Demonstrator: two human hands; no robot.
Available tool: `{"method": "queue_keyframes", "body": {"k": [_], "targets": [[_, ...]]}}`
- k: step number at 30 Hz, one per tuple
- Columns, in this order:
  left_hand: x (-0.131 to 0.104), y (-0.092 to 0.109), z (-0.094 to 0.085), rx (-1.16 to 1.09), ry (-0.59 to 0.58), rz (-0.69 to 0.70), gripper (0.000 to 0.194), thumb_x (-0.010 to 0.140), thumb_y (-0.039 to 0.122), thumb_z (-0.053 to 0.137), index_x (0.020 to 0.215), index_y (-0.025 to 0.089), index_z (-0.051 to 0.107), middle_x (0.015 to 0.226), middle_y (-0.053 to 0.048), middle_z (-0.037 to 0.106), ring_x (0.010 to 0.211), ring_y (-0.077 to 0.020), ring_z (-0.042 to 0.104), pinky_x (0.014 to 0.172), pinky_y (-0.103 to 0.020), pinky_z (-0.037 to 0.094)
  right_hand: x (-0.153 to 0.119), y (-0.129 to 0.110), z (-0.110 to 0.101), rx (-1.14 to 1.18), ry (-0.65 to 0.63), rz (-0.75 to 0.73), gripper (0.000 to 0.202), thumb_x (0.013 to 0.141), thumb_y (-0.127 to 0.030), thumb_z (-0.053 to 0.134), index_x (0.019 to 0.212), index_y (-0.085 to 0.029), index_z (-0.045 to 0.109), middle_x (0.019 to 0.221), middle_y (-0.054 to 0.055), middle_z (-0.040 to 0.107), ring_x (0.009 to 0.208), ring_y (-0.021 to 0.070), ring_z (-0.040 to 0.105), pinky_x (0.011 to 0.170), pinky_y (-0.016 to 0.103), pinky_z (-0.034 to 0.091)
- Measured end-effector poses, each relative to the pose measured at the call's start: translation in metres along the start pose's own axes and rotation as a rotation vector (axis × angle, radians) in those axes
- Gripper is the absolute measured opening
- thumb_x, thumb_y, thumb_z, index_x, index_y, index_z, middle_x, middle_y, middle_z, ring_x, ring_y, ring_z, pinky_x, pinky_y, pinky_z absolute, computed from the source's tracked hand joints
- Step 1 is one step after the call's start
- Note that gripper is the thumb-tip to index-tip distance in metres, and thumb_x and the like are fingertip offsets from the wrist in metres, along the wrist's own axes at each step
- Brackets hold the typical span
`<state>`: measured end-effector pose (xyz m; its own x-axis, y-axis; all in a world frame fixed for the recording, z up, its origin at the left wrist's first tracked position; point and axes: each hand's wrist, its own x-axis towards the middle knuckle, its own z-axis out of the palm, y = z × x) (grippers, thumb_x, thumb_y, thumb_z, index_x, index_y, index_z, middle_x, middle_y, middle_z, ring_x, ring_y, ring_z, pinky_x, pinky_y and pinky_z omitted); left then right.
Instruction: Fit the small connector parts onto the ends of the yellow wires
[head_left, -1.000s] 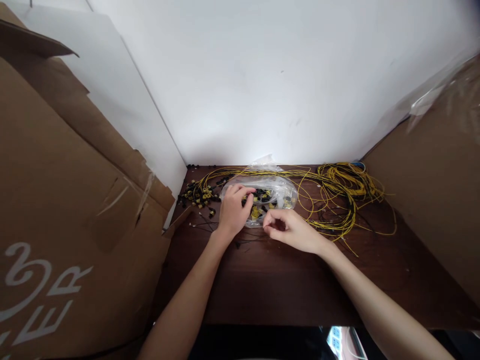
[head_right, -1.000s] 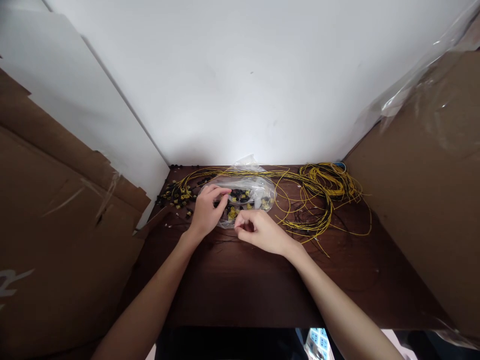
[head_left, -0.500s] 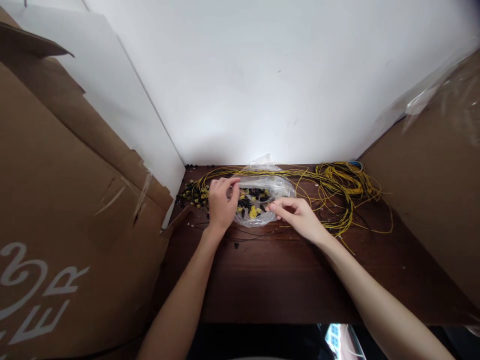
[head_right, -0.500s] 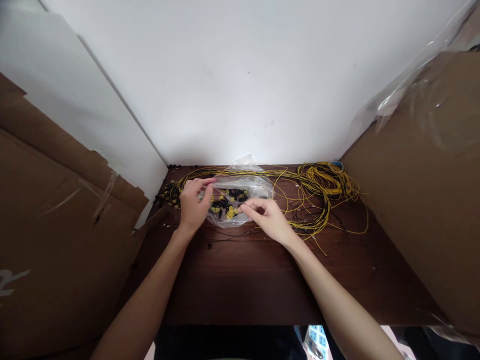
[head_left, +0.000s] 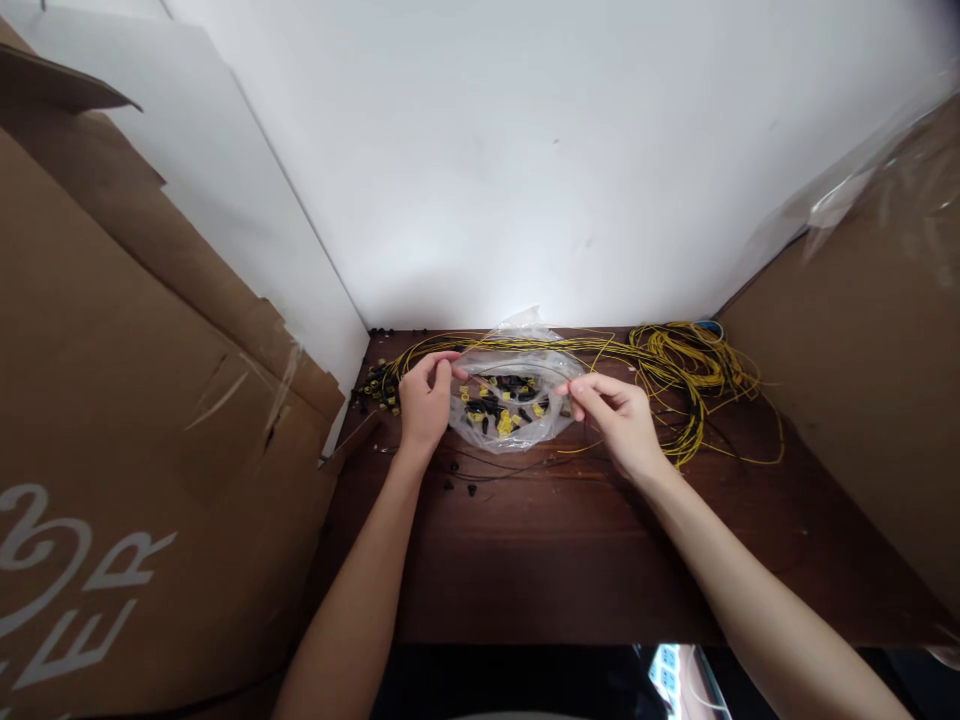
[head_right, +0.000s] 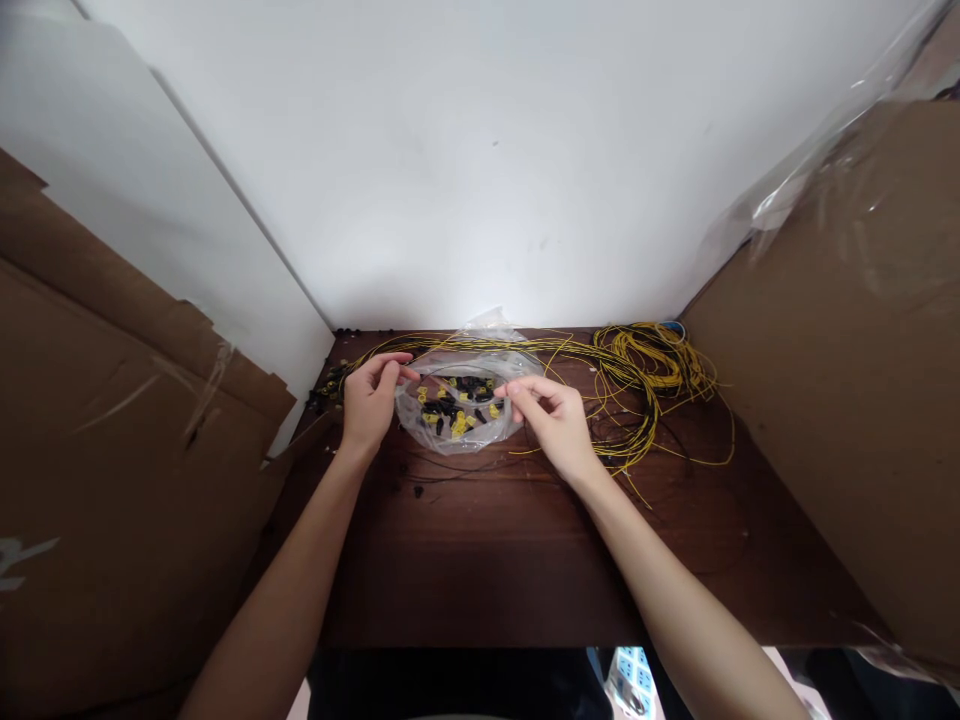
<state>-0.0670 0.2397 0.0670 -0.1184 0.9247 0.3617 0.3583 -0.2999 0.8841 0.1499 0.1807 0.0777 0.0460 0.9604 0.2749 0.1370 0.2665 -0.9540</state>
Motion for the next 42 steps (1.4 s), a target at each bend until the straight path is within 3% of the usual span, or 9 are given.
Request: {"method": "queue_keyframes", "body": {"k": [8, 16, 19, 22, 27, 29, 32, 35, 42], "targets": [[-0.009, 0.01, 0.008, -0.002, -0.272, 0.126, 0.029, 0.085, 0.035, 0.049, 0.084, 0.014, 0.068, 0.071, -0.004, 0.067, 0.071, -0.0151, 0.06, 0.067, -0.024, 0.044, 0.003, 0.005, -0.002, 0.233, 0.132, 0.07, 0.022, 0.082, -0.039, 0.057, 0.081, -0.019, 0.066, 0.052, -0.003, 0.04, 0.049, 0.01, 0.037, 0.05, 0.025, 0.031], [-0.028, 0.03, 0.024, -0.272, -0.603, 0.056, 0.032, 0.087, 0.035, 0.046, 0.084, 0.011, 0.067, 0.06, -0.002, 0.06, 0.055, -0.01, 0.048, 0.055, -0.023, 0.037, -0.002, 0.001, 0.001, 0.224, -0.155, 0.095, 0.022, 0.081, -0.037, 0.06, 0.076, -0.017, 0.068, 0.051, -0.003, 0.047, 0.05, 0.0093, 0.041, 0.053, 0.025, 0.034], [-0.03, 0.034, 0.026, -0.361, -0.611, 0.014, 0.03, 0.086, 0.035, 0.049, 0.076, 0.012, 0.066, 0.059, -0.001, 0.057, 0.053, -0.0091, 0.046, 0.053, -0.022, 0.036, -0.004, 0.001, 0.006, 0.108, -0.328, 0.156, 0.029, 0.079, -0.043, 0.06, 0.075, -0.016, 0.067, 0.053, -0.002, 0.051, 0.051, 0.0098, 0.044, 0.052, 0.025, 0.036], [-0.03, 0.034, 0.025, -0.389, -0.569, 0.001, 0.031, 0.085, 0.035, 0.051, 0.067, 0.013, 0.063, 0.065, -0.003, 0.06, 0.057, -0.0096, 0.049, 0.057, -0.023, 0.04, -0.003, 0.002, 0.011, 0.076, -0.38, 0.195, 0.031, 0.078, -0.046, 0.06, 0.076, -0.015, 0.066, 0.054, -0.002, 0.053, 0.05, 0.0091, 0.045, 0.051, 0.024, 0.037], [-0.025, 0.031, 0.023, -0.506, -0.477, -0.001, 0.029, 0.085, 0.039, 0.05, 0.072, 0.016, 0.061, 0.096, -0.008, 0.064, 0.077, -0.0143, 0.057, 0.071, -0.028, 0.046, -0.002, 0.005, 0.011, 0.05, -0.479, 0.252, 0.032, 0.079, -0.045, 0.059, 0.08, -0.014, 0.066, 0.056, -0.002, 0.055, 0.052, 0.0081, 0.048, 0.051, 0.022, 0.039], [-0.024, 0.031, 0.021, -0.642, -0.49, -0.063, 0.03, 0.086, 0.041, 0.049, 0.07, 0.016, 0.055, 0.09, -0.008, 0.064, 0.083, -0.0169, 0.059, 0.078, -0.032, 0.047, -0.002, 0.006, 0.009, 0.034, -0.525, 0.279, 0.032, 0.078, -0.045, 0.06, 0.08, -0.014, 0.066, 0.057, -0.001, 0.056, 0.052, 0.0081, 0.049, 0.051, 0.022, 0.039], [-0.024, 0.032, 0.019, -0.772, -0.544, -0.153, 0.029, 0.087, 0.043, 0.047, 0.073, 0.018, 0.05, 0.059, 0.0, 0.053, 0.059, -0.0136, 0.056, 0.065, -0.031, 0.049, -0.001, 0.005, 0.006, 0.007, -0.558, 0.318, 0.033, 0.078, -0.045, 0.06, 0.079, -0.013, 0.065, 0.058, -0.001, 0.056, 0.053, 0.0078, 0.049, 0.049, 0.02, 0.037], [-0.026, 0.032, 0.018, -0.599, -0.567, -0.099, 0.028, 0.088, 0.04, 0.045, 0.077, 0.016, 0.055, 0.05, 0.004, 0.044, 0.041, -0.008, 0.04, 0.047, -0.023, 0.037, 0.0, 0.004, 0.003, -0.022, -0.578, 0.337, 0.032, 0.079, -0.044, 0.059, 0.08, -0.012, 0.066, 0.058, -0.001, 0.055, 0.052, 0.0071, 0.048, 0.048, 0.02, 0.034], [-0.034, 0.028, 0.026, 0.051, -0.599, 0.354, 0.029, 0.09, 0.027, 0.041, 0.072, 0.016, 0.062, 0.067, -0.003, 0.06, 0.064, -0.0129, 0.052, 0.062, -0.025, 0.037, 0.0, 0.004, -0.003, 0.077, -0.557, 0.377, 0.035, 0.078, -0.046, 0.059, 0.08, -0.012, 0.068, 0.05, -0.005, 0.042, 0.045, 0.0046, 0.034, 0.043, 0.02, 0.023]]}}
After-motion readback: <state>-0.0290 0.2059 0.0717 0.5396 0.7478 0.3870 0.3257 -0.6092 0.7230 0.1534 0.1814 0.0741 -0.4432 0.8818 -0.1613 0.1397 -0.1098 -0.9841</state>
